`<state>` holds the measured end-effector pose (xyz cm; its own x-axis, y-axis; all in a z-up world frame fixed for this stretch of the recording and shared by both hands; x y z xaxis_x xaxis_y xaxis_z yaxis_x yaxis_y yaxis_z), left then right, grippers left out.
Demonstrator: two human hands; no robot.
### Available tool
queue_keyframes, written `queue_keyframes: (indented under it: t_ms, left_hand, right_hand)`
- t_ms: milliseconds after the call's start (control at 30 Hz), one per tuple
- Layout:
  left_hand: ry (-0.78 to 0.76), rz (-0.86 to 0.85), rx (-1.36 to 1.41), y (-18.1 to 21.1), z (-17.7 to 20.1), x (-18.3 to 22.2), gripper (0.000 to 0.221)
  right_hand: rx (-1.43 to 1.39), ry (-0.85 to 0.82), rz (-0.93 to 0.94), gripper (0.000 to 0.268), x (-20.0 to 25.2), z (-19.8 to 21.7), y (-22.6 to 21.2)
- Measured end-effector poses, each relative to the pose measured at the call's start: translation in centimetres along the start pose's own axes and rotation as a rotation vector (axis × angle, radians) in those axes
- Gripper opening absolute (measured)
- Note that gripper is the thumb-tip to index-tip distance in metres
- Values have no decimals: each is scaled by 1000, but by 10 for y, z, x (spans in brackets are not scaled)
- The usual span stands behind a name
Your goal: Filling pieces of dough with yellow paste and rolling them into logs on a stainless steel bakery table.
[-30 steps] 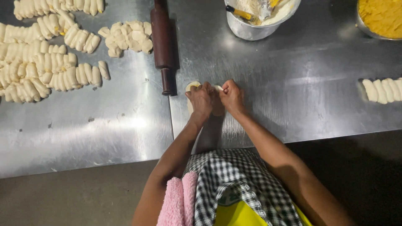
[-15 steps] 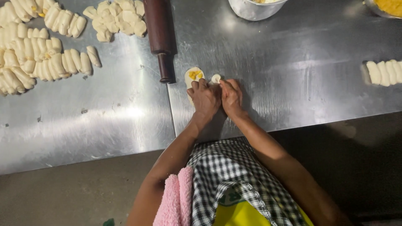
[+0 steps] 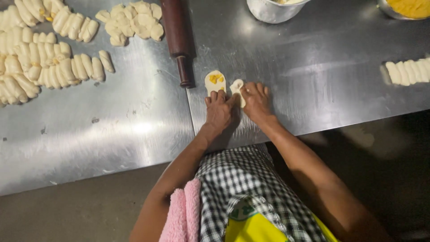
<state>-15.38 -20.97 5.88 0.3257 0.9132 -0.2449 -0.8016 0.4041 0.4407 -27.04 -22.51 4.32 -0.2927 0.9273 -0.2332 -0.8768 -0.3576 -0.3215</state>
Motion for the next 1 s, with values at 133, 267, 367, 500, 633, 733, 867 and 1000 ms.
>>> queue_keyframes:
  t_ms: [133, 267, 367, 500, 633, 733, 867, 1000]
  left_hand:
    - [1, -35, 8, -2, 32, 18, 49]
    - [156, 70, 69, -49, 79, 70, 45]
    - [261, 214, -26, -101, 107, 133, 41]
    - [341, 408, -205, -150, 129, 181, 36]
    - [361, 524, -209, -152, 135, 178, 34]
    - [387, 583, -247, -154, 135, 186, 30]
    - [407, 562, -247, -163, 130, 189, 27]
    - [408, 565, -219, -160, 136, 182, 27]
  right_hand:
    - [150, 29, 103, 27, -11, 5, -12]
    - [-34, 95, -84, 6, -51, 13, 16]
    - [-127, 203, -119, 10, -82, 1, 15]
    - [-15, -14, -323, 33, -108, -60, 37]
    - [186, 240, -71, 14, -98, -41, 10]
    - [221, 299, 3, 17, -92, -22, -4]
    - [102, 33, -180, 23, -100, -37, 14]
    - [87, -124, -340, 45, -90, -47, 22]
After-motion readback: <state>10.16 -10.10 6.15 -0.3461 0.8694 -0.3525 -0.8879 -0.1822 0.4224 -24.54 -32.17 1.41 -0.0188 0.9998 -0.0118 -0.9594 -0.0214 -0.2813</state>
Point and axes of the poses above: each hand's wrist, its own x-axis away from the middle knuckle, its own z-axis out of the back of the hand, y = z × x, the point moved 10 cm from there along -x, towards the middle knuckle, and after that the axes turned 3 degrees about z, right-handed, at the moved point
